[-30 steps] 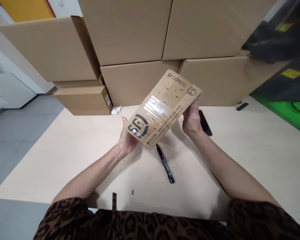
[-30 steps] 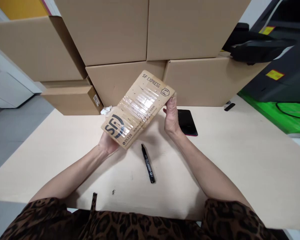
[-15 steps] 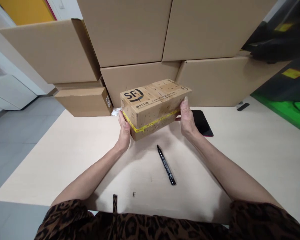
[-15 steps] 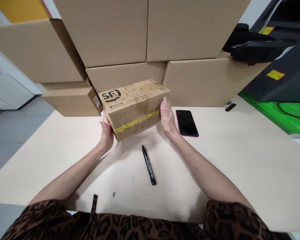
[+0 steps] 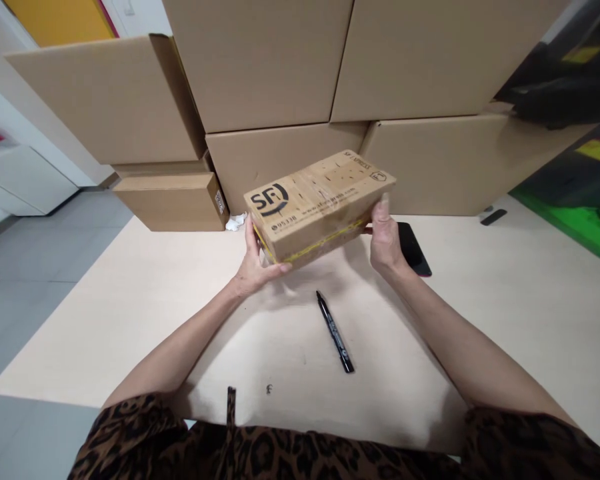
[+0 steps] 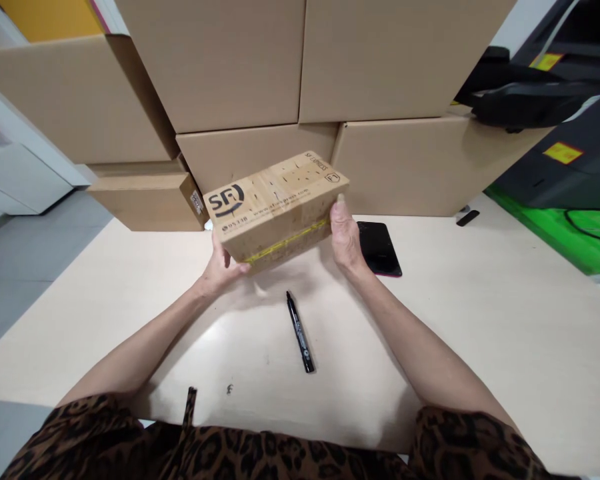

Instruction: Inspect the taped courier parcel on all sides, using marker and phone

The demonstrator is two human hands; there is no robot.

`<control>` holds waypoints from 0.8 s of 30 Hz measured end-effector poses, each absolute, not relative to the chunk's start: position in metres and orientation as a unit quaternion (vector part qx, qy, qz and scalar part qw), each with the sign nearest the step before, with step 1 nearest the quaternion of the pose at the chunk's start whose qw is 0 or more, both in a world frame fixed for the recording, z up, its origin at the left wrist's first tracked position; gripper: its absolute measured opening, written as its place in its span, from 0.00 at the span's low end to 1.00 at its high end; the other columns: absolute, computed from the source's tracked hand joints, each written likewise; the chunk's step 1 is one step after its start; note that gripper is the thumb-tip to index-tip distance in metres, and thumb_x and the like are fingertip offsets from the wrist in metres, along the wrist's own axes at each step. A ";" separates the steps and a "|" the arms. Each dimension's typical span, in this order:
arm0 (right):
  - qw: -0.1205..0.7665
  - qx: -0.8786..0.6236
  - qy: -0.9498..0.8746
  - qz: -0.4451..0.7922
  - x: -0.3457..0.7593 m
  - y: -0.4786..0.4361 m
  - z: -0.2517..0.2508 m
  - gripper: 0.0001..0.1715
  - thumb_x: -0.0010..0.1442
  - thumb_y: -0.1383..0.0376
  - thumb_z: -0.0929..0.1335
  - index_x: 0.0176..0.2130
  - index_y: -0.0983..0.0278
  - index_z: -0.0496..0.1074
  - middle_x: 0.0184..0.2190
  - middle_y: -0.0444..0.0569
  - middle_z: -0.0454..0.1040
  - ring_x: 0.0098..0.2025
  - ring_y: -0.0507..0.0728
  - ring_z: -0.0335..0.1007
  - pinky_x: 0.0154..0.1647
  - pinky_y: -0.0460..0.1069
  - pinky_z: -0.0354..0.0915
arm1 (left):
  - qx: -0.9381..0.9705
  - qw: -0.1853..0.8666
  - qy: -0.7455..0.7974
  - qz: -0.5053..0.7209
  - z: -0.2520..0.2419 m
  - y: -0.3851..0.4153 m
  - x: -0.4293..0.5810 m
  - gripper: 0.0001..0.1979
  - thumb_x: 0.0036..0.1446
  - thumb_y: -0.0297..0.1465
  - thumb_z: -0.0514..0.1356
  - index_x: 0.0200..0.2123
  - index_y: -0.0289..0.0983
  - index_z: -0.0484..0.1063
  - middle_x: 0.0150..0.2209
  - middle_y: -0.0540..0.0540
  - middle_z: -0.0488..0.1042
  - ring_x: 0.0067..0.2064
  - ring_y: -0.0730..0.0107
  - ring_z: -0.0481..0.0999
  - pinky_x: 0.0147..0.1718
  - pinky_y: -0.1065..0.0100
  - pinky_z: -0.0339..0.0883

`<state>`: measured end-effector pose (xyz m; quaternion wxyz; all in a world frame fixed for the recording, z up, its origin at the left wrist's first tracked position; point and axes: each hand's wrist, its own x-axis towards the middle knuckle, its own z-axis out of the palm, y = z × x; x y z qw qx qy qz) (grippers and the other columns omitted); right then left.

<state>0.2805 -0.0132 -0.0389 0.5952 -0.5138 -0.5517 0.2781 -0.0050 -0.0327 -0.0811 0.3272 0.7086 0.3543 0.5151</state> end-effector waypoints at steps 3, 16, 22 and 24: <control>0.612 -0.499 -0.524 0.320 0.279 -0.006 -0.046 0.59 0.58 0.22 0.54 0.63 0.57 0.74 0.60 0.57 0.78 0.64 0.73 0.73 0.58 0.70 0.72 | 0.720 0.317 0.363 0.500 -0.081 -0.033 -0.006 0.74 0.42 0.57 0.77 0.76 0.51 0.29 0.77 0.34 0.46 0.79 0.33 0.48 0.77 0.30 0.42; 0.558 -0.427 -0.556 0.444 0.271 -0.010 -0.041 0.55 0.62 0.26 0.48 0.73 0.49 0.58 0.72 0.56 0.68 0.69 0.69 0.69 0.53 0.63 0.75 | 0.766 0.168 0.369 0.499 -0.099 -0.026 -0.015 0.75 0.41 0.40 0.80 0.77 0.52 0.27 0.78 0.34 0.38 0.79 0.27 0.41 0.75 0.26 0.38; 0.544 -0.434 -0.527 0.488 0.266 -0.010 -0.051 0.50 0.65 0.30 0.54 0.73 0.51 0.58 0.72 0.56 0.67 0.68 0.69 0.69 0.53 0.63 0.76 | 0.766 0.126 0.362 0.516 -0.104 -0.022 -0.010 0.85 0.33 0.50 0.82 0.76 0.52 0.20 0.78 0.34 0.26 0.80 0.23 0.34 0.75 0.25 0.37; 0.551 -0.436 -0.508 0.498 0.262 -0.010 -0.053 0.47 0.65 0.32 0.56 0.71 0.50 0.60 0.72 0.55 0.67 0.69 0.69 0.68 0.53 0.64 0.76 | 0.743 0.134 0.372 0.540 -0.105 -0.021 -0.007 0.86 0.31 0.52 0.82 0.76 0.52 0.21 0.78 0.34 0.30 0.79 0.26 0.37 0.76 0.29 0.40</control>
